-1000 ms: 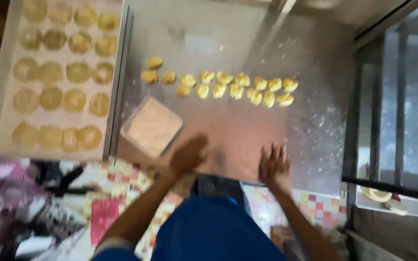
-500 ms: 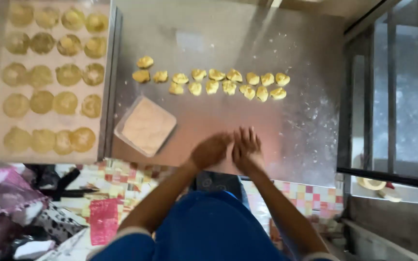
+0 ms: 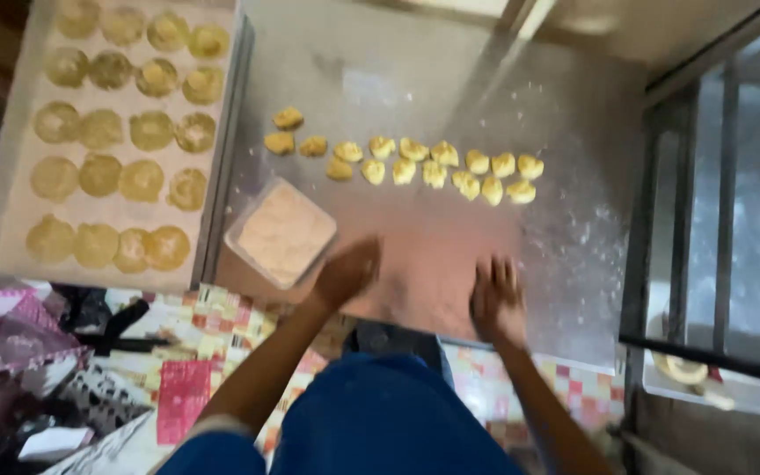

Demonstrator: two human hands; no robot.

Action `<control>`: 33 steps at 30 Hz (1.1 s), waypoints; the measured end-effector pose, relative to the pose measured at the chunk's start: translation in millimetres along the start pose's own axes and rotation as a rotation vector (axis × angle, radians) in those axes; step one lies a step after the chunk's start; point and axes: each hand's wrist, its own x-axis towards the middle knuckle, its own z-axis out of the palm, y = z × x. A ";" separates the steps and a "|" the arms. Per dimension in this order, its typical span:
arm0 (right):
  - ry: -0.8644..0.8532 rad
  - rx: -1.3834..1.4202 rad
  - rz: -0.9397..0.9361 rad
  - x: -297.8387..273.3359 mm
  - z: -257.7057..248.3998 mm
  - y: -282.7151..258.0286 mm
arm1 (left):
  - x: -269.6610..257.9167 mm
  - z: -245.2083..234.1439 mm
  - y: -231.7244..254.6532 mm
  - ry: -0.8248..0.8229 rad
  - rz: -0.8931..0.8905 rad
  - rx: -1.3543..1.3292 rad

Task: The person repeatedly rolls small dough pieces into balls on a stainless steel countertop, then places them into a baking tray. The process is continuous and methodical, with the person handling the dough by hand.

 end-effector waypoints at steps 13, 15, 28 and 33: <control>-0.063 -0.351 -0.087 -22.7 46.4 -36.5 | 10.5 -17.3 43.8 -0.209 -0.212 -0.435; -0.043 0.293 0.121 23.3 42.8 -61.6 | 46.0 4.8 71.1 -0.094 -0.101 -0.446; -0.163 0.264 0.206 37.1 42.3 -44.3 | 50.9 7.6 46.1 0.010 -0.147 -0.396; -0.025 -0.087 0.078 -41.3 33.4 -43.5 | 5.1 -41.9 36.0 -0.126 -0.234 -0.451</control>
